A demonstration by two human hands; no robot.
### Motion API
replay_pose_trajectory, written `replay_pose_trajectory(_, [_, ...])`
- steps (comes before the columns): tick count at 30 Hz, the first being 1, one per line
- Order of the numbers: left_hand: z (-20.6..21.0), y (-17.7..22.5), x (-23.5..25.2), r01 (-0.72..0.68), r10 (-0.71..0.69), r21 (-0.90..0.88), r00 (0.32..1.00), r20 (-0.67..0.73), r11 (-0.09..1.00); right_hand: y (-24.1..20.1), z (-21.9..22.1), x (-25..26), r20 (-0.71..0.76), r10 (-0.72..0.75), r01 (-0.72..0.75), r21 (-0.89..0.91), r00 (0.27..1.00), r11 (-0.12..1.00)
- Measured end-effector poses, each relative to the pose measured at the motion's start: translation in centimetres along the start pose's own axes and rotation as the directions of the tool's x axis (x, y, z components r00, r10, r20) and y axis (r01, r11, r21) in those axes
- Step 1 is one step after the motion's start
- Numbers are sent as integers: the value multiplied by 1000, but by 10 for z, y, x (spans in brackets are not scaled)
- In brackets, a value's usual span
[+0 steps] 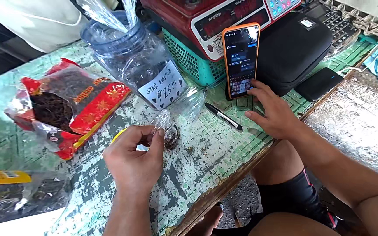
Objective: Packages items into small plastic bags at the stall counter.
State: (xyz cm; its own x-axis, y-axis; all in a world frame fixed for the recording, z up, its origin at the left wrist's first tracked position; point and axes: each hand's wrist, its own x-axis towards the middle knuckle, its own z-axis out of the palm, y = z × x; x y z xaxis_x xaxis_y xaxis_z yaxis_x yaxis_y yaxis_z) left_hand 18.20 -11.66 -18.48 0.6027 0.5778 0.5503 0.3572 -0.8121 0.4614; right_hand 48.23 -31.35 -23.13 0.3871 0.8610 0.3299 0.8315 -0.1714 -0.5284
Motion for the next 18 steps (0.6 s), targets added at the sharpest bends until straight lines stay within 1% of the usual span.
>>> replay_pose_trajectory(10, [0, 1, -2, 13, -13, -1, 1000, 5, 1000, 3, 3, -3, -12, -16, 16, 27, 1000, 999])
replay_pose_trajectory(13, [0, 2, 0, 5, -5, -1, 1000, 1, 1000, 1, 2, -3, -22, -17, 18, 11, 1000, 1000])
replay_pose_trajectory(18, [-1, 1, -1, 4, -4, 15, 1000, 11, 1000, 0, 3, -3, 11, -39, 39, -15, 999, 999])
